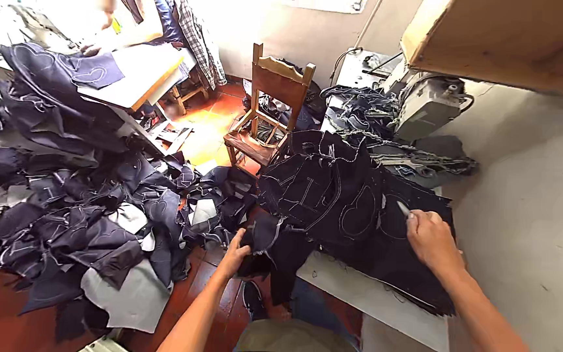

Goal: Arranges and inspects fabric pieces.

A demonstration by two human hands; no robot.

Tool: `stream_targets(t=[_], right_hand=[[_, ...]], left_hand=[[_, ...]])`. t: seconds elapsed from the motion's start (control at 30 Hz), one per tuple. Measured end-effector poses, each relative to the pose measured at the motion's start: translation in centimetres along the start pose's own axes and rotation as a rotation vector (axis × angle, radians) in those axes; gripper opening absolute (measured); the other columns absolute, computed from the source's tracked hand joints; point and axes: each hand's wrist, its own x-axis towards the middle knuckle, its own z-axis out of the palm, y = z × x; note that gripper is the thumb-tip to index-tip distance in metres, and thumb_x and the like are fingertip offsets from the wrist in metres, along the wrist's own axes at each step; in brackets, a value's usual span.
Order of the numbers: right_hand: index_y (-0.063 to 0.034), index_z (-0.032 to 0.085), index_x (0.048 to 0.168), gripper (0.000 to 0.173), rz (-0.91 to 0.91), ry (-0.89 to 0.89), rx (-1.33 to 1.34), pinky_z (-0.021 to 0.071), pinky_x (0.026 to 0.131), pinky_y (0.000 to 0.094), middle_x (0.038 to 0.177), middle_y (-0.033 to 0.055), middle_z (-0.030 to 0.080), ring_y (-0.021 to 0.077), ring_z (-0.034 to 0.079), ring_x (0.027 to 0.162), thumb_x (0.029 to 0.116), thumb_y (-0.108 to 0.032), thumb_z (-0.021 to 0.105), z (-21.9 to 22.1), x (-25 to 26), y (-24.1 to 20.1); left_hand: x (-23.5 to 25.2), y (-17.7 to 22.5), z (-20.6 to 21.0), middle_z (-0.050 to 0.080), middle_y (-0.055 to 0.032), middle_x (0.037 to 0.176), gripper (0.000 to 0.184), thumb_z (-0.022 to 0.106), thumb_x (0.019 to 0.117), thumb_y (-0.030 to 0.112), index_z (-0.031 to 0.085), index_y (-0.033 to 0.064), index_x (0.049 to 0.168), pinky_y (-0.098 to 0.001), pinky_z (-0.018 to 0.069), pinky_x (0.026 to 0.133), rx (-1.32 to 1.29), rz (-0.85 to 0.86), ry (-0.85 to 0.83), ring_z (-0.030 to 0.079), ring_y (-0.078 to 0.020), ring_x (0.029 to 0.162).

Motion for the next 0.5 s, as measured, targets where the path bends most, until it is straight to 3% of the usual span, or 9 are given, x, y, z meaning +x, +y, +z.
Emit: stream_targets(t=[0.1,0.17,0.27,0.37,0.43,0.5], right_hand=[[0.004,0.068,0.107,0.036,-0.187,-0.098,-0.052,0.0545,0.069,0.0674,0.085,0.0286,0.068,0.0493,0.07,0.081,0.1035,-0.03,0.06,-2.2,-5.7,-9.2],[0.0057,0.067,0.108,0.034,-0.244,-0.185,-0.101,0.0556,0.069,0.0649,0.086,0.0289,0.069,0.0492,0.07,0.081,0.1003,-0.028,0.065,-0.7,-8.3,-15.0],[0.0092,0.062,0.117,0.034,-0.22,-0.326,-0.262,0.0562,0.078,0.0598,0.103,0.0311,0.069,0.0486,0.07,0.096,0.1052,-0.022,0.056,2.3,-8.8,-20.5],[0.0064,0.06,0.116,0.038,-0.191,-0.341,-0.366,0.0547,0.079,0.0567,0.107,0.0279,0.068,0.0449,0.07,0.1,0.1098,-0.025,0.04,3.9,-8.6,-22.0],[0.0054,0.065,0.104,0.039,-0.224,-0.114,-0.261,0.0555,0.067,0.0589,0.091,0.0268,0.07,0.0453,0.072,0.084,0.1087,-0.027,0.044,4.1,-9.0,-20.3],[0.0025,0.066,0.094,0.039,-0.314,0.111,-0.06,0.0554,0.057,0.057,0.077,0.0219,0.067,0.0409,0.071,0.069,0.1076,-0.028,0.047,3.9,-9.6,-17.1]], left_hand=[[-3.8,2.5,-0.9,0.064,-0.0155,0.126,0.073,0.076,0.0805,0.03,0.045,-0.0051,0.137,-0.0368,0.0571,0.097,-0.109,0.085,0.083,0.066,-0.0195,0.113],[-5.4,3.5,-1.6,0.061,-0.0168,0.132,0.089,0.08,0.0782,0.042,0.04,-0.006,0.142,-0.0364,0.0584,0.096,-0.126,0.126,0.08,0.066,-0.0202,0.114],[-7.0,4.0,-2.3,0.056,-0.0165,0.141,0.106,0.077,0.0761,0.061,0.037,-0.0049,0.148,-0.0358,0.0571,0.097,-0.104,0.135,0.009,0.064,-0.019,0.119],[-8.1,4.5,-2.5,0.058,-0.0158,0.139,0.115,0.083,0.0669,0.061,0.035,-0.004,0.148,-0.0374,0.0568,0.099,-0.134,0.124,-0.055,0.064,-0.0202,0.119],[-9.3,5.7,-3.1,0.06,-0.0136,0.135,0.12,0.093,0.0598,0.05,0.031,-0.0031,0.148,-0.0377,0.0556,0.101,-0.269,0.134,-0.102,0.063,-0.0194,0.12],[-10.9,7.6,-3.5,0.063,-0.0063,0.133,0.117,0.095,0.061,0.041,0.028,0.0022,0.148,-0.0365,0.0552,0.103,-0.43,0.2,-0.182,0.064,-0.0149,0.121]])
